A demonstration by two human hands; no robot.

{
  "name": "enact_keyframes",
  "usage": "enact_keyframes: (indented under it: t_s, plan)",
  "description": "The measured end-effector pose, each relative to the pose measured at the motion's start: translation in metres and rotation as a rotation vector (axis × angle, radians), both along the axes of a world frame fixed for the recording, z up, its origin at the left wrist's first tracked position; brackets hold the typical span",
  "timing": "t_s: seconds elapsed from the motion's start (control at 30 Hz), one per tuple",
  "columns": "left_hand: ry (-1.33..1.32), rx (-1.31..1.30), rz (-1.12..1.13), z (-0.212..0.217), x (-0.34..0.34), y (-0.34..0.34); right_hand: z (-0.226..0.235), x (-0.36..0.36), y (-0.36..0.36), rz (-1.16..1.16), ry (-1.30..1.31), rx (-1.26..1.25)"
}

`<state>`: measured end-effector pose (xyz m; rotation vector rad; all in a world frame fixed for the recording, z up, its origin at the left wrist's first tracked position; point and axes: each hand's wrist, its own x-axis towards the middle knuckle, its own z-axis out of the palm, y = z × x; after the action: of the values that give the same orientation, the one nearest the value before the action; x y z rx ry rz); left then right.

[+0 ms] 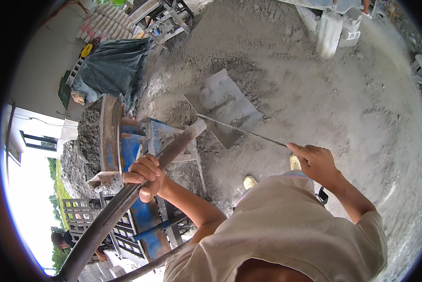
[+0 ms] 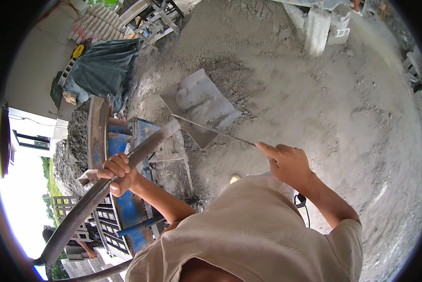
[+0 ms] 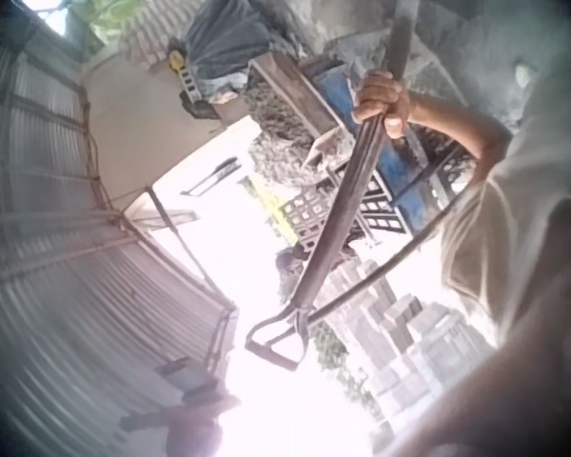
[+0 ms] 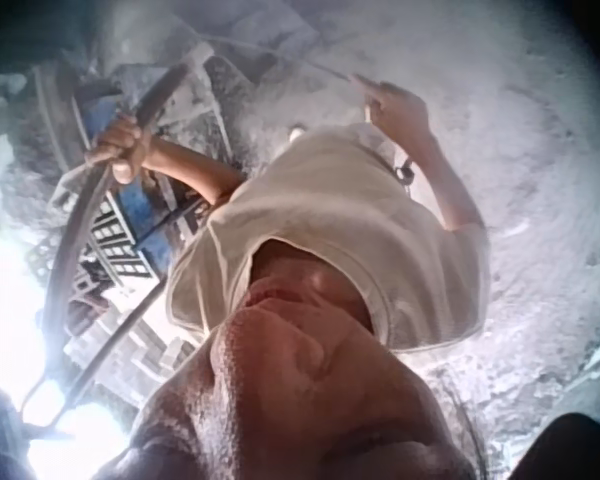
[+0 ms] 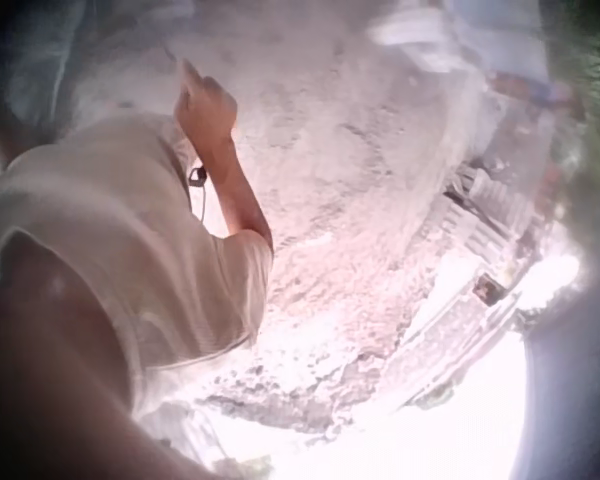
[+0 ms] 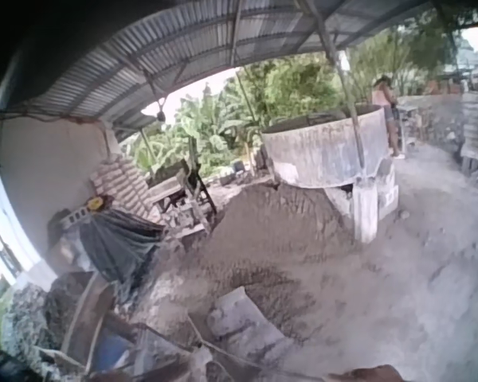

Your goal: The person uses a hoe to mix a pile of dry concrete mix on the ground. They repeatedly turn and fold the material to blend it. Another person operates a nearby machine, but the person focuses on manually mixing the pile.

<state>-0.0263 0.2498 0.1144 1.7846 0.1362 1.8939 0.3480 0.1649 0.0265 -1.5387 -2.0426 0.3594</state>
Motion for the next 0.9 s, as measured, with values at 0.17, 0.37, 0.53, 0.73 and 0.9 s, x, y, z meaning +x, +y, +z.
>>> enact_keyframes:
  t_s: [0.17, 0.37, 0.53, 0.73, 0.9]
  plan:
    - [0.053, -0.037, -0.032, 0.0, -0.019, -0.003, -0.032, 0.006, 0.019, 0.001, -0.025, -0.048]
    - [0.074, -0.006, -0.048, 0.01, -0.028, -0.006, -0.024, -0.004, 0.012, 0.054, 0.035, -0.144]
    - [0.101, 0.074, -0.068, 0.015, -0.032, -0.005, -0.01, 0.005, 0.017, 0.04, 0.018, -0.341]
    - [0.122, 0.106, -0.119, 0.022, -0.037, -0.008, 0.003, 0.009, 0.022, -0.018, 0.052, -0.565]
    - [0.132, 0.104, -0.072, 0.019, -0.033, -0.014, -0.006, 0.012, 0.016, 0.035, 0.217, -0.627]
